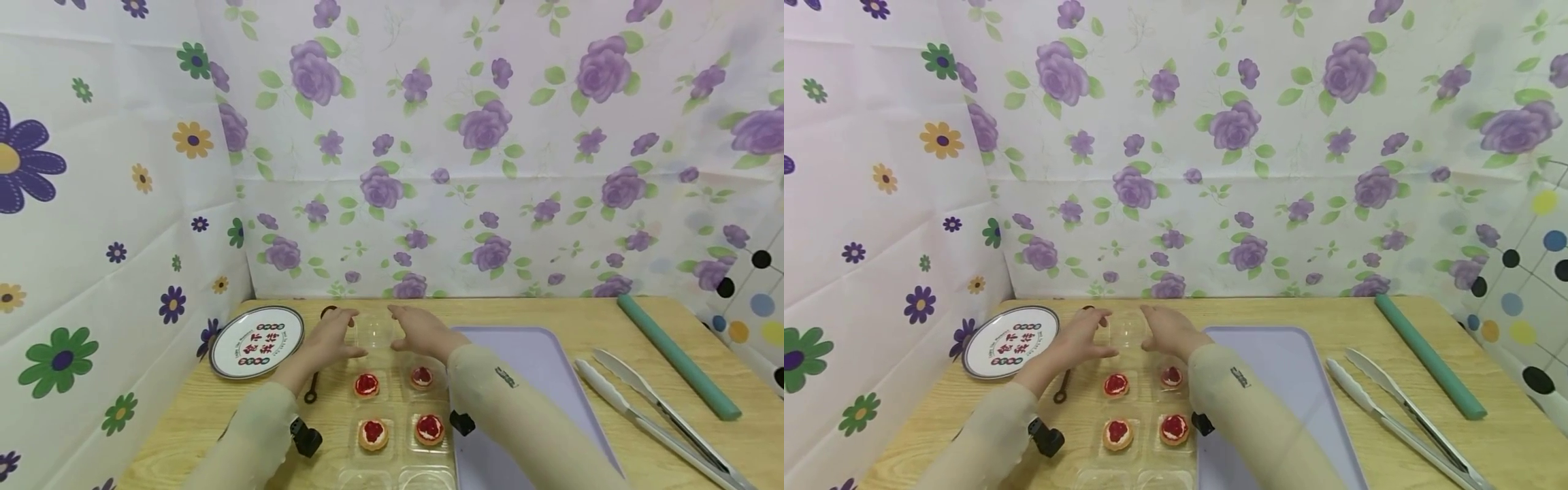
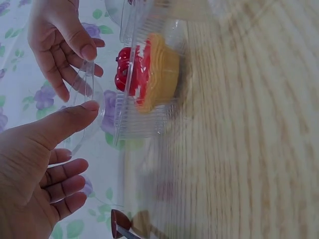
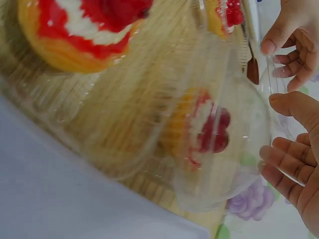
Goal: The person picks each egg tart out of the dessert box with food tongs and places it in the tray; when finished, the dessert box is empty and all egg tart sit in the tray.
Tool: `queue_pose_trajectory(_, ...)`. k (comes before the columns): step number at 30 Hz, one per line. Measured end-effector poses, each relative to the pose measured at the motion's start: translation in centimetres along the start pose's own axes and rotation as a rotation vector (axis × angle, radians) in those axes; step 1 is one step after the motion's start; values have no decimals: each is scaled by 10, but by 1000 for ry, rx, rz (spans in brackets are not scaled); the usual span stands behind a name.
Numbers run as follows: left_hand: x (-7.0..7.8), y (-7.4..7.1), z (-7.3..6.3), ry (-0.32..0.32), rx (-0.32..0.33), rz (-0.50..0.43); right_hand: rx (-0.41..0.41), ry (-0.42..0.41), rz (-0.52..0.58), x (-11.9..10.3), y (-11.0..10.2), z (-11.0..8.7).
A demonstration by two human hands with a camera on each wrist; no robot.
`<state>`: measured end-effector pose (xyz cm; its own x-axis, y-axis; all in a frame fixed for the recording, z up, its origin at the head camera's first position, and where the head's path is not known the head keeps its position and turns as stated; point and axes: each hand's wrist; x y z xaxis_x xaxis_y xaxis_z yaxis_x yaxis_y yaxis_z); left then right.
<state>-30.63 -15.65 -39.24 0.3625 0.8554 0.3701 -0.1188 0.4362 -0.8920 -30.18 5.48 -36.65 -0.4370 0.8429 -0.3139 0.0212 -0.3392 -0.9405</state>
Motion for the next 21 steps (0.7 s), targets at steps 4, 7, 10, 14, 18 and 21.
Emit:
queue_pose_trajectory(4,0,0,1,-18,-27,-11,5,14,46,4,7,2)
queue_pose_trajectory(7,-3,2,2,-20,-48,-21,-2,30,77,5,12,4)
queue_pose_trajectory(10,-6,3,3,-32,-70,-33,-28,58,95,4,15,5)
queue_pose_trajectory(14,-9,4,4,-40,-98,-32,-58,86,111,3,17,5)
queue_pose_trajectory(18,-11,5,5,-46,-134,-29,-77,102,101,2,19,5)
queue_pose_trajectory(21,-12,5,6,-55,-156,-33,-88,115,98,2,21,4)
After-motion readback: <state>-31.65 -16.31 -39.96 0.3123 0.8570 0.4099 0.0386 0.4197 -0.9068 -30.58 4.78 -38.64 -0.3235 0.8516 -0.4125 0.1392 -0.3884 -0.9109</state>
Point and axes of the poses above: each hand's wrist, its own z-axis towards the middle knuckle, its own y-axis out of the palm, x = y × z, and after that the axes turned 9 degrees about x, right-handed
